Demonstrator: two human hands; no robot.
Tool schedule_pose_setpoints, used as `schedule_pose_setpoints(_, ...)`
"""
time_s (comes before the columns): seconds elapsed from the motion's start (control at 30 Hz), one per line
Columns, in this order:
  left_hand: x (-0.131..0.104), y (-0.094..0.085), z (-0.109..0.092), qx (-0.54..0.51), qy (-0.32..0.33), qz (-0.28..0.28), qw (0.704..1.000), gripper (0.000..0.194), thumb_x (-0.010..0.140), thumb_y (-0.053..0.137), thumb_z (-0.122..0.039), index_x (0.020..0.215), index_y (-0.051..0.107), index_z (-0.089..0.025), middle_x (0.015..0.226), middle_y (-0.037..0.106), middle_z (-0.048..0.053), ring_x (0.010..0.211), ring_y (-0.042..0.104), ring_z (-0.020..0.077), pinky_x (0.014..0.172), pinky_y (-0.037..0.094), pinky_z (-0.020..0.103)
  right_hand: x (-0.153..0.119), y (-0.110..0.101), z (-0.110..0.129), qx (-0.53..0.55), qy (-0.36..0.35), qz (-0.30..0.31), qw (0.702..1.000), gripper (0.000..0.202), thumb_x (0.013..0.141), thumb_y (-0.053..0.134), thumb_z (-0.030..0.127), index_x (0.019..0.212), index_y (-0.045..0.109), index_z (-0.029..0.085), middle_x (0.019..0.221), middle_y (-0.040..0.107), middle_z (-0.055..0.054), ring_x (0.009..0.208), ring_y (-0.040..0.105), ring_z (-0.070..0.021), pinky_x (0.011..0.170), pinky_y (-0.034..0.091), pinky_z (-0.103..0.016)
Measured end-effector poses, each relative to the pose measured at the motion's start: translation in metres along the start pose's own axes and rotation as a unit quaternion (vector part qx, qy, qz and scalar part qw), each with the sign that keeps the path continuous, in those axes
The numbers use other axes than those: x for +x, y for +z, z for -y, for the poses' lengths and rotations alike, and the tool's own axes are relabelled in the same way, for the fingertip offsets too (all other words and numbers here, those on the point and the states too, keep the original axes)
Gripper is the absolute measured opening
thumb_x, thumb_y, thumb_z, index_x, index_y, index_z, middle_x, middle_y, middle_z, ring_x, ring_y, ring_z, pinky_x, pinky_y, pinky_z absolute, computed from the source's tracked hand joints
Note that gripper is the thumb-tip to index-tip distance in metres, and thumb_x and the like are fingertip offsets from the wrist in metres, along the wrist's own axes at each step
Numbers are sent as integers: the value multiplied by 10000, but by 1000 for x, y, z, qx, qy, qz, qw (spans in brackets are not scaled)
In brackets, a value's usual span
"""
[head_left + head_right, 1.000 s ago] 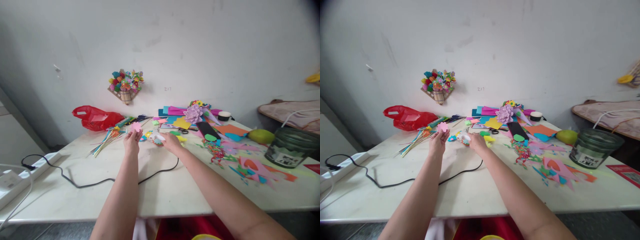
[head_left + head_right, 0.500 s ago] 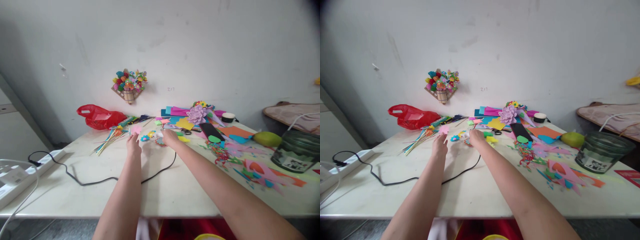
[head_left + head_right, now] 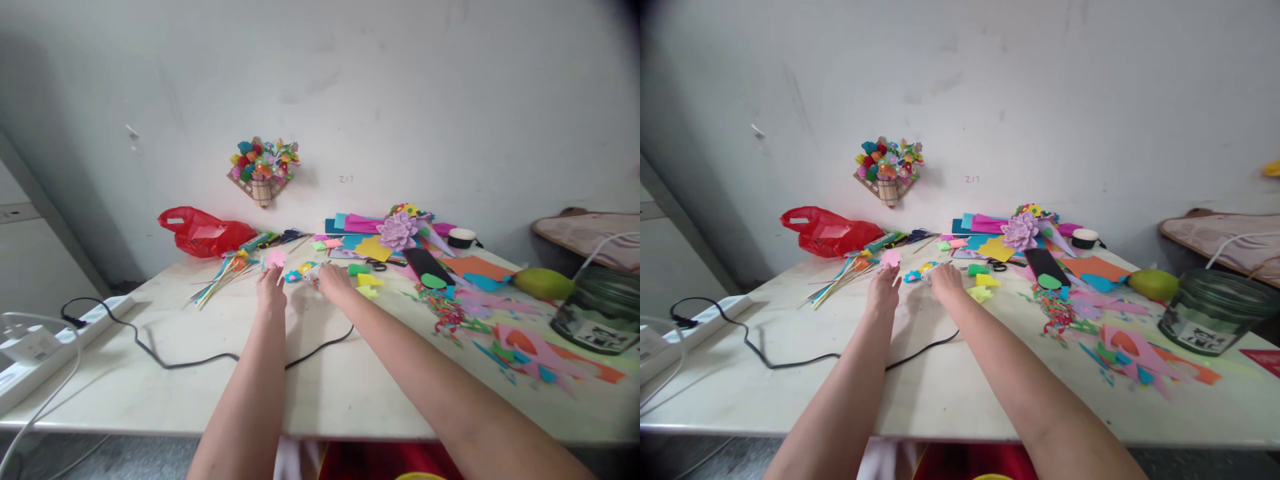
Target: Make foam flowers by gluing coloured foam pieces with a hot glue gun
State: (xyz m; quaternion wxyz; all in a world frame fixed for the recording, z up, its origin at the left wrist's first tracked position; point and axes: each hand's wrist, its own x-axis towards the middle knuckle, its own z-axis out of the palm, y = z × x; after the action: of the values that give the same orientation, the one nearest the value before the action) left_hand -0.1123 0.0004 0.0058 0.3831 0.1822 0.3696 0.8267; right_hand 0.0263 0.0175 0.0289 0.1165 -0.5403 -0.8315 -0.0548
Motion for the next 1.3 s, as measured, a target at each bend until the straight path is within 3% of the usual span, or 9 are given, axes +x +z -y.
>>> schedule_pose_setpoints(0.23,-3,0,0,1,0,15,1000,168,570,624,-247,687,512,-204,839,584,-10,943,529,139,784,358,277,-5,7,14,-19,-19,11,1000,321,773,349,85,956,611,119,1002,586,-139,907,550,-205,712,430,-288)
schedule_pose_setpoints(0.4,3,0,4,59,-37,-52,996,127,631,565,-274,727,500,-222,873,594,-19,956,528,143,796,349,304,1,1,22,-49,-26,64,996,285,734,416,108,918,634,116,952,613,-153,887,564,-235,712,433,-329)
schedule_pose_setpoints(0.53,13,5,8,96,-63,-93,989,126,632,552,-269,737,514,-209,857,600,5,961,521,168,828,324,346,18,-13,19,-57,-24,60,996,253,678,510,175,881,646,114,949,617,-165,948,531,-278,724,417,-343)
schedule_pose_setpoints(0.7,26,9,13,113,-82,-114,984,94,607,577,-248,662,523,-194,787,584,26,909,519,192,813,334,355,57,-25,-2,13,12,35,999,316,755,412,263,962,620,144,988,614,-140,920,559,-250,685,417,-307)
schedule_pose_setpoints(0.9,25,16,11,127,-105,-121,979,128,608,587,-277,656,495,-202,688,540,-3,811,533,181,710,378,324,108,-11,-7,-8,-5,81,997,391,702,493,400,992,606,163,1042,595,-119,984,519,-260,814,363,-359)
schedule_pose_setpoints(1.1,22,15,5,118,-90,-124,981,144,601,579,-279,707,514,-206,799,569,-5,898,526,164,713,361,291,143,9,9,-63,-10,193,979,710,490,583,640,997,601,143,1111,550,-146,1131,390,-313,955,185,-451)
schedule_pose_setpoints(1.3,29,-2,7,123,-73,-115,983,163,606,567,-299,742,528,-218,899,586,4,960,519,169,710,364,287,153,10,7,-21,-6,281,959,647,425,679,545,924,616,138,975,615,-113,999,517,-264,880,329,-395)
